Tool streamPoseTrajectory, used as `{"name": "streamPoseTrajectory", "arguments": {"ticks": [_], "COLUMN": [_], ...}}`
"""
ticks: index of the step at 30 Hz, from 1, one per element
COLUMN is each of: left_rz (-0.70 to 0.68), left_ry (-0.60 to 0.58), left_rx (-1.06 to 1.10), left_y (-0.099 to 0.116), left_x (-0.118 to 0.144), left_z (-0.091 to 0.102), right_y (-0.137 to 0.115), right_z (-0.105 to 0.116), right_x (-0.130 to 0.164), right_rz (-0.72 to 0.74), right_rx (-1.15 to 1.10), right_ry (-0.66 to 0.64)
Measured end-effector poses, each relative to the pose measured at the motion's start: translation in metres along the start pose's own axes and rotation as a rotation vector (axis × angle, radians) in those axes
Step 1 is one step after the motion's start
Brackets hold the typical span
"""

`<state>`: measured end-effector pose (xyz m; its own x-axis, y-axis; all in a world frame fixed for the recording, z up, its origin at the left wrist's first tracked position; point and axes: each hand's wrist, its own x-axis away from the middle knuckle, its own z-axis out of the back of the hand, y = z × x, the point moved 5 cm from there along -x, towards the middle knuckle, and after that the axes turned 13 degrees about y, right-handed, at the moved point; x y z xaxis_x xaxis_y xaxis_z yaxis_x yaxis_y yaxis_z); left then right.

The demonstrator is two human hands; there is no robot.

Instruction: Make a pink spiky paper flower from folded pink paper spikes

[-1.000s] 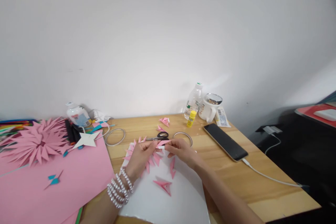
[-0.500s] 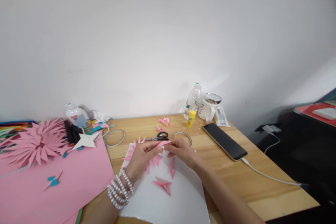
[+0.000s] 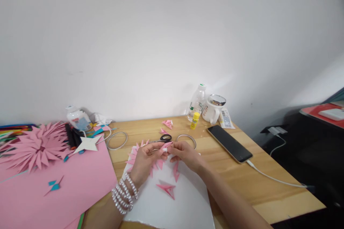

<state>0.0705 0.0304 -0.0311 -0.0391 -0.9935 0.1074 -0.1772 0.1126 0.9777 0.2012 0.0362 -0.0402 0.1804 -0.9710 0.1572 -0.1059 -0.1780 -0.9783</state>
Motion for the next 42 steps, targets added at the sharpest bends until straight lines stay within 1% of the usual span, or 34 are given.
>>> {"name": "streamPoseTrajectory", "arguments": {"ticks": [2,5,12,14,17,22,25,31,36,42], "left_rz": [0.002,-0.017,-0.205,-0.230,-0.242,-0.216,-0.211,-0.258,-0.270,-0.300], "left_ry": [0.004,0.058,0.205,0.206,0.191,0.192,0.210,0.195,0.169,0.190], "left_rx": [0.006,-0.007,-0.235,-0.250,-0.193,-0.182,-0.186,-0.222,-0.264,-0.302], "left_y": [0.000,0.000,-0.001,-0.002,-0.004,-0.005,-0.003,0.000,-0.003,-0.003], "left_x": [0.001,0.002,0.000,-0.001,-0.002,0.000,0.002,0.001,0.000,0.003], "left_z": [-0.002,-0.002,0.004,0.004,0.003,0.002,0.002,0.002,0.003,0.002], "right_y": [0.001,0.002,0.013,0.013,0.009,0.003,0.001,0.000,0.002,0.001], "right_z": [-0.001,-0.002,-0.002,-0.004,-0.007,-0.005,-0.005,-0.005,-0.005,-0.001], "right_x": [0.001,0.001,-0.003,-0.003,-0.002,-0.001,0.000,0.002,0.000,0.000], "right_rz": [-0.031,-0.046,-0.059,-0.052,-0.011,0.071,0.098,0.098,0.117,0.091], "right_rx": [-0.035,-0.049,-0.097,-0.115,-0.140,-0.087,-0.080,-0.067,-0.078,-0.076], "right_ry": [-0.010,-0.005,0.077,0.078,0.066,0.134,0.143,0.166,0.143,0.172]}}
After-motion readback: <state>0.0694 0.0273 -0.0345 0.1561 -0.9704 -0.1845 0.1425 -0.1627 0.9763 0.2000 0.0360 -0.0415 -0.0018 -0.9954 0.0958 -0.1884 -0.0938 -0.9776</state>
